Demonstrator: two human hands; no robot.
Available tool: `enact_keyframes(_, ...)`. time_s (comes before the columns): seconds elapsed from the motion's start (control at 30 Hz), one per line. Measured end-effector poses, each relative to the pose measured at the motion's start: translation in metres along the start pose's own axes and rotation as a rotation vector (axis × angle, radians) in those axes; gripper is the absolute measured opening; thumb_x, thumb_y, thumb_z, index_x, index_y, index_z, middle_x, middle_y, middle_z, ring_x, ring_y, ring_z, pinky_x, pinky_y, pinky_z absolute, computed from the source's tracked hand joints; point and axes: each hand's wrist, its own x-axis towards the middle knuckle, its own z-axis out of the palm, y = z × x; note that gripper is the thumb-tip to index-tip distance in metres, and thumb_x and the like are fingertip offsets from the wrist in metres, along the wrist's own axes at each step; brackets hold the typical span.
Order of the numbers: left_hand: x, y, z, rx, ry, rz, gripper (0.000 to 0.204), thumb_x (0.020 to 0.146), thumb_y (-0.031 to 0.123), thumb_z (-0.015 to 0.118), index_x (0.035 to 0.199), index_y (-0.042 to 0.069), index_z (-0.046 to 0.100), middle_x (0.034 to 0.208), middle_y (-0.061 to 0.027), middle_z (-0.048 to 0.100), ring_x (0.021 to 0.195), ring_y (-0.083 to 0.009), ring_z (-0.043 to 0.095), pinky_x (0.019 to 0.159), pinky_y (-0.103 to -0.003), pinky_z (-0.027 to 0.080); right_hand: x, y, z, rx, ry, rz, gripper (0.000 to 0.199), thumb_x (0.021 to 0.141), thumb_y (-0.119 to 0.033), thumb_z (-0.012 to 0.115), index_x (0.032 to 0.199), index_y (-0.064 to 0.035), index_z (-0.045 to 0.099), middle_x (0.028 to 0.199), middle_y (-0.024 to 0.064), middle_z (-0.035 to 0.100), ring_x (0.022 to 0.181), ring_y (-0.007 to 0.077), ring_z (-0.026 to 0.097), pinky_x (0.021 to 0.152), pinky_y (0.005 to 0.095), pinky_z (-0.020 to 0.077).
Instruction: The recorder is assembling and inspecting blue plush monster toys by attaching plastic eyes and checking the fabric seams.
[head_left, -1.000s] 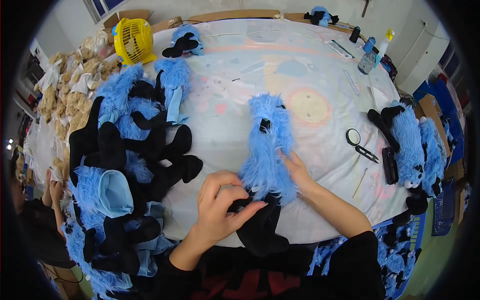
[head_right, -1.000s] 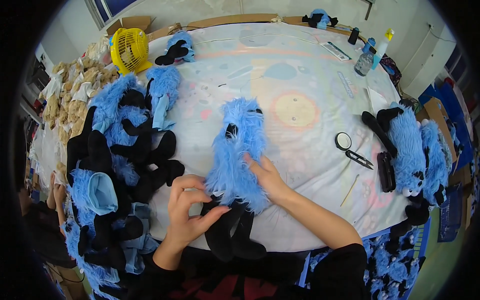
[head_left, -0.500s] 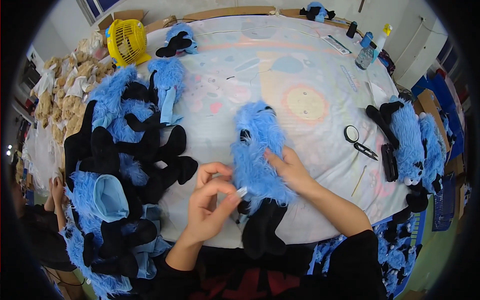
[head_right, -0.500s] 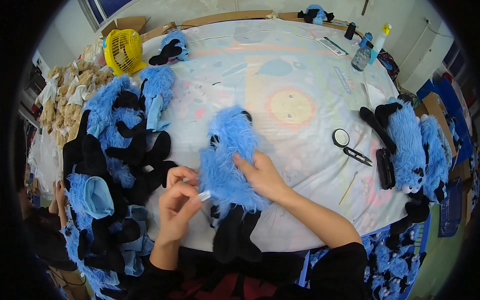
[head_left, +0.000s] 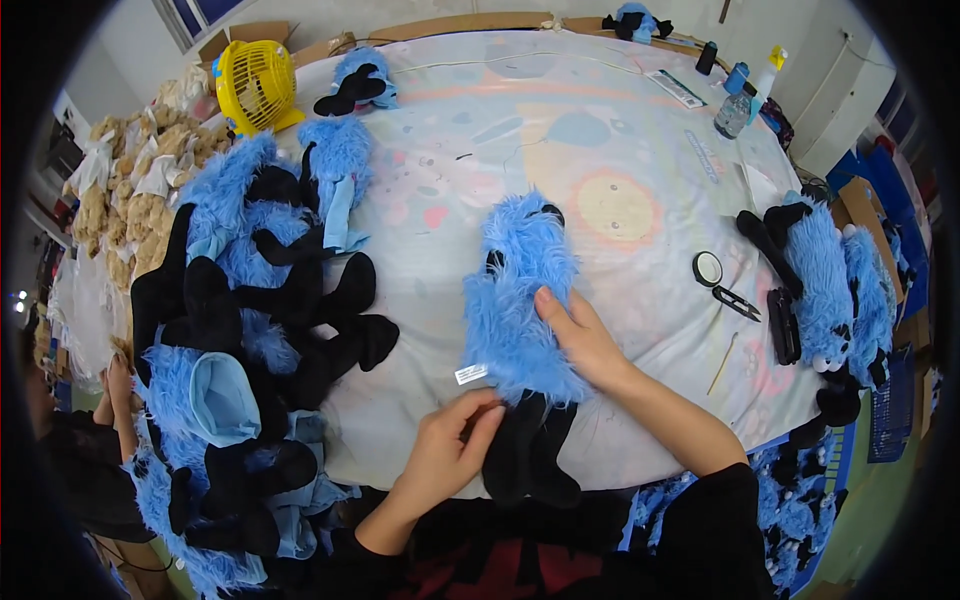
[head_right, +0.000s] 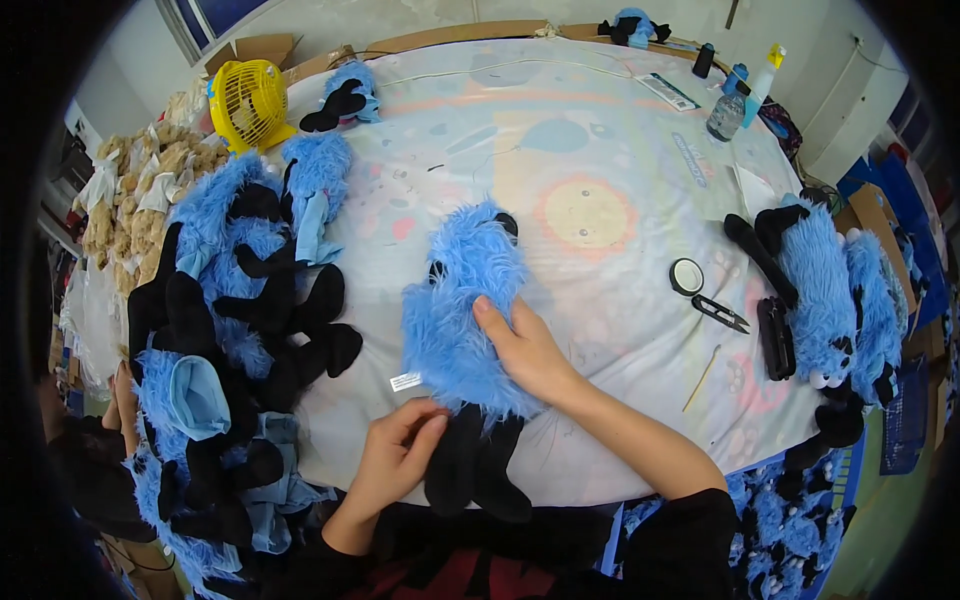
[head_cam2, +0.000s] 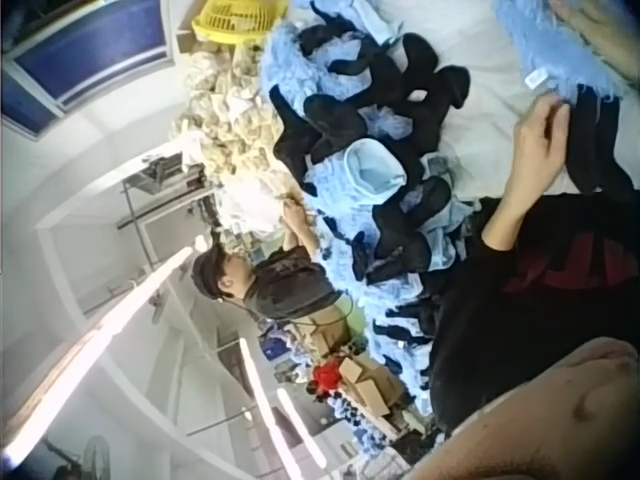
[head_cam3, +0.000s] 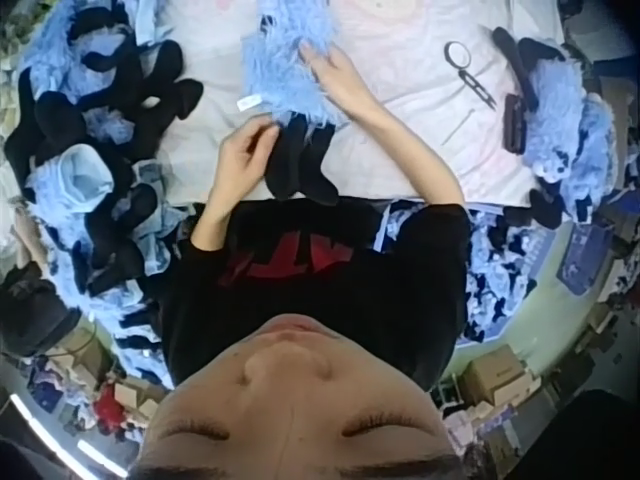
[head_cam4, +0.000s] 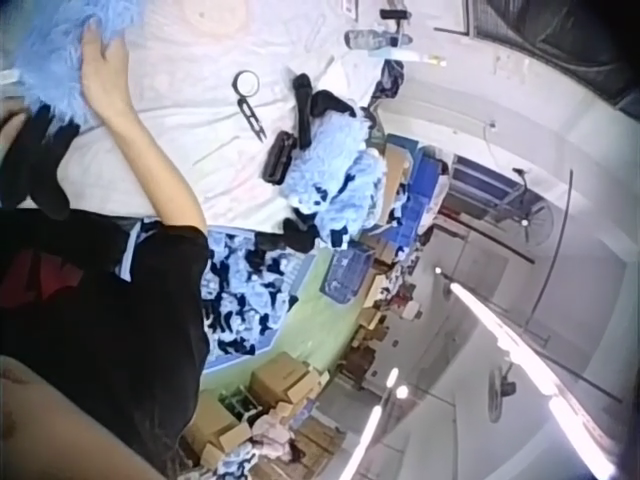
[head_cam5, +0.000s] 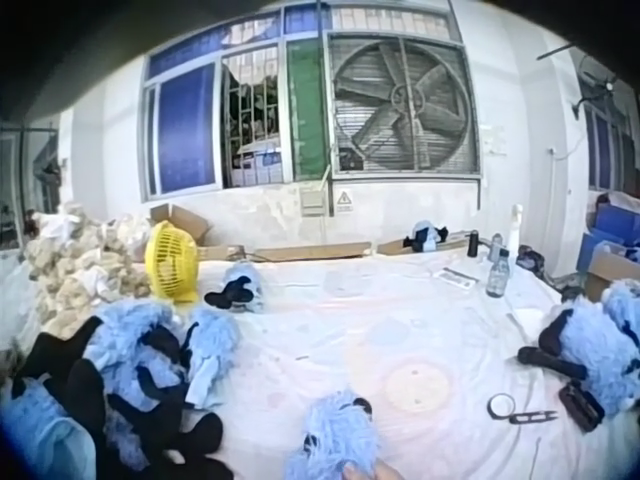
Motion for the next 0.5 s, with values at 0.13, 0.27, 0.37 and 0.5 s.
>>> enact_keyframes(0.13, 0.007, 0.007, 0.011, 0.136, 0.026, 0.040, 0.016, 0.082, -0.001, 0.054, 0.098, -0.002, 0.056, 0.095, -0.0082, 0.057, 0.072, -0.0118, 0.050, 0.062, -0.021, 0.040, -0.009, 0.008, 0.014, -0.038, -0.068, -0.215, 0.037, 0.094, -0.022, 0.043, 0.122, 0.0020, 0.040, 0.105, 0.0092, 0.054, 0.090, 0.0143, 0.050, 0.083, 0.0252, 0.0405)
enact_keyframes(0.27, 0.010, -0.008, 0.015, 0.149, 0.217, 0.284, 0.019, 0.080, -0.002, 0.055, 0.099, -0.002, 0.055, 0.097, -0.0068, 0.056, 0.075, -0.0115, 0.050, 0.064, -0.021, 0.040, -0.014, 0.014, 0.017, -0.027, -0.120, -0.233, 0.040, 0.094, -0.018, 0.040, 0.128, 0.0023, 0.033, 0.116, 0.0120, 0.049, 0.100, 0.0181, 0.048, 0.089, 0.0285, 0.0375)
enact_keyframes(0.37, 0.006, -0.017, 0.015, -0.226, 0.130, 0.123, 0.023, 0.080, -0.003, 0.055, 0.102, -0.001, 0.052, 0.099, -0.0062, 0.054, 0.078, -0.0118, 0.049, 0.067, -0.021, 0.040, -0.015, 0.018, 0.014, -0.144, -0.062, -0.350, 0.040, 0.094, -0.016, 0.040, 0.129, 0.0021, 0.031, 0.117, 0.0119, 0.048, 0.101, 0.0186, 0.047, 0.090, 0.0293, 0.0369)
enact_keyframes(0.5, 0.004, -0.018, 0.018, -0.422, 0.120, 0.147, 0.023, 0.081, -0.002, 0.052, 0.105, -0.001, 0.050, 0.101, -0.0054, 0.053, 0.081, -0.0113, 0.049, 0.068, -0.020, 0.039, -0.010, 0.025, 0.015, -0.145, -0.045, -0.336, 0.040, 0.094, -0.015, 0.040, 0.129, 0.0020, 0.031, 0.118, 0.0119, 0.048, 0.101, 0.0183, 0.047, 0.091, 0.0295, 0.0365)
